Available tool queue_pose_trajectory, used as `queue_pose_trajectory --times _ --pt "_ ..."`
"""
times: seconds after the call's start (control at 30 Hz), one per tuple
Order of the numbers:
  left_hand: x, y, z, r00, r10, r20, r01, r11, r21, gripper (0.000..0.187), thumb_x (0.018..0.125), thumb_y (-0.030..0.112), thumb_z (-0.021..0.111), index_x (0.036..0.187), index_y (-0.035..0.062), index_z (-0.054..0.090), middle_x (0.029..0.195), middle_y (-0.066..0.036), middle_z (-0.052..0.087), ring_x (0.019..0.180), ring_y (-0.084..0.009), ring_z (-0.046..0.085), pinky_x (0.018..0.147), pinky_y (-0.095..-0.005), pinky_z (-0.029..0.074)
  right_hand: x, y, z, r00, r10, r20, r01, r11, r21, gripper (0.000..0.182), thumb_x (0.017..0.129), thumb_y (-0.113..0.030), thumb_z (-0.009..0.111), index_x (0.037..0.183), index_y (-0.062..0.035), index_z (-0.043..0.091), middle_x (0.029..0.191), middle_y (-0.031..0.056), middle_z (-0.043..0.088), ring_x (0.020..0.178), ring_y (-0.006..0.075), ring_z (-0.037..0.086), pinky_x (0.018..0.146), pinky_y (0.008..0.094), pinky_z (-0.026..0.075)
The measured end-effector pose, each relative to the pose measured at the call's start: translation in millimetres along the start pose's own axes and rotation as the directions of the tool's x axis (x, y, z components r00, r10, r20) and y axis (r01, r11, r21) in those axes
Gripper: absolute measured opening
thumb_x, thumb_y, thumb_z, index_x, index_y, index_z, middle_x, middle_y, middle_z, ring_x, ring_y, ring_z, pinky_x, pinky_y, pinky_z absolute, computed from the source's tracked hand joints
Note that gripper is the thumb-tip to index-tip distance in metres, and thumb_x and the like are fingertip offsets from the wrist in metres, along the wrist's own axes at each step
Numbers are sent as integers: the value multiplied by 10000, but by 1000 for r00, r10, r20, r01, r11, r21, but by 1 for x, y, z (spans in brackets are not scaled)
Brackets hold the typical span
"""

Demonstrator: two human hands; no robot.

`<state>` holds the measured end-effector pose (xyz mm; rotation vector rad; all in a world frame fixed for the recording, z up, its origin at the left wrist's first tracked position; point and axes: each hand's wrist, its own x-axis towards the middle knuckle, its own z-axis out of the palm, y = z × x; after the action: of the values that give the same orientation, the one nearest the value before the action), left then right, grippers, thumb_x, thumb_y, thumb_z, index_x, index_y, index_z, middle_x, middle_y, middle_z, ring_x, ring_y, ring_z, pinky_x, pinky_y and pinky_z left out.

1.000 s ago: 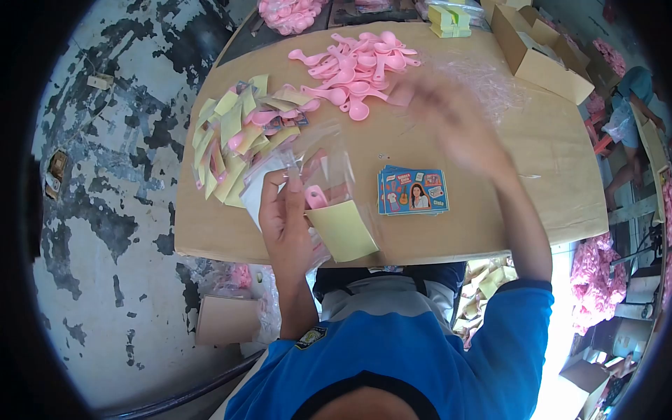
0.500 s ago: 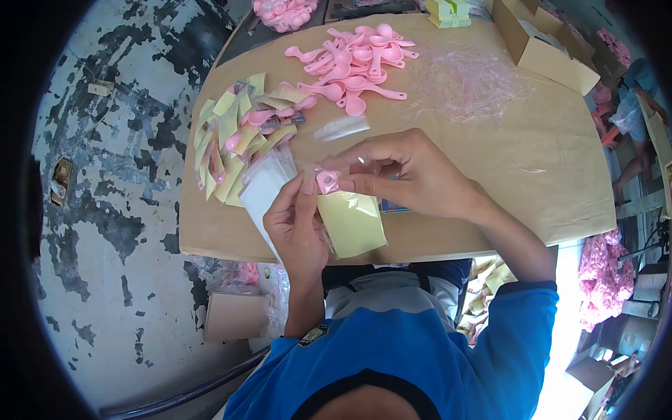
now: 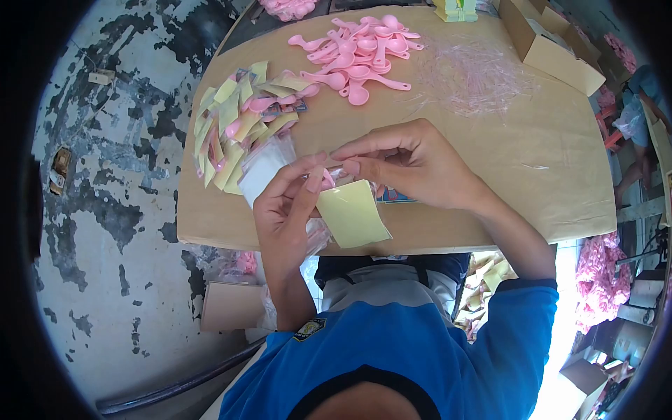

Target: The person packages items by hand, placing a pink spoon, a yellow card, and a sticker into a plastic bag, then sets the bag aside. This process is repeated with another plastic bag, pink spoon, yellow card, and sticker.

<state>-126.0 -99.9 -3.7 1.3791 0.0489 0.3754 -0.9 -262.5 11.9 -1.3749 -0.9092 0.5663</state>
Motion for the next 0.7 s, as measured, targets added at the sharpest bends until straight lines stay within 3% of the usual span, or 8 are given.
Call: queue_pose_trajectory --times 0.13,0.23,0.4,0.53,0.7 --pt "0 6 -5 991 113 67 -115 993 23 213 970 45 522 1153 -43 587 1019 -97 669 905 -101 612 787 -228 479 0 2 -7 979 -199 49 203 975 -95 270 771 71 603 993 -18 729 798 66 676 669 97 578 581 220 436" --pt "-2 6 -14 984 88 155 -86 996 -25 172 975 13 481 1085 -47 598 1025 -110 661 911 -108 615 803 -230 475 1 3 -14 932 -330 149 355 913 -200 330 692 95 593 943 -49 752 761 72 676 673 144 590 603 256 460" --pt "-2 5 -27 971 107 214 -140 980 143 198 930 -46 443 1001 -30 627 916 -81 678 675 -55 556 604 -205 422 4 3 -18 849 -457 265 522 800 -295 342 655 85 615 902 -95 768 716 44 674 705 188 602 645 296 497" --pt "1 4 -32 949 160 271 -216 958 188 238 882 -70 434 970 -11 647 827 -58 681 531 -38 464 485 -204 326 6 4 -19 821 -482 308 560 786 -263 327 655 82 627 901 -86 763 747 41 687 740 201 604 654 301 500" --pt "3 5 -33 914 238 328 -316 925 211 242 878 -71 437 951 -6 658 824 -64 683 532 -40 481 475 -204 329 5 -1 -19 855 -425 297 500 828 -254 289 676 89 608 885 -58 742 786 48 694 805 209 616 665 306 505"
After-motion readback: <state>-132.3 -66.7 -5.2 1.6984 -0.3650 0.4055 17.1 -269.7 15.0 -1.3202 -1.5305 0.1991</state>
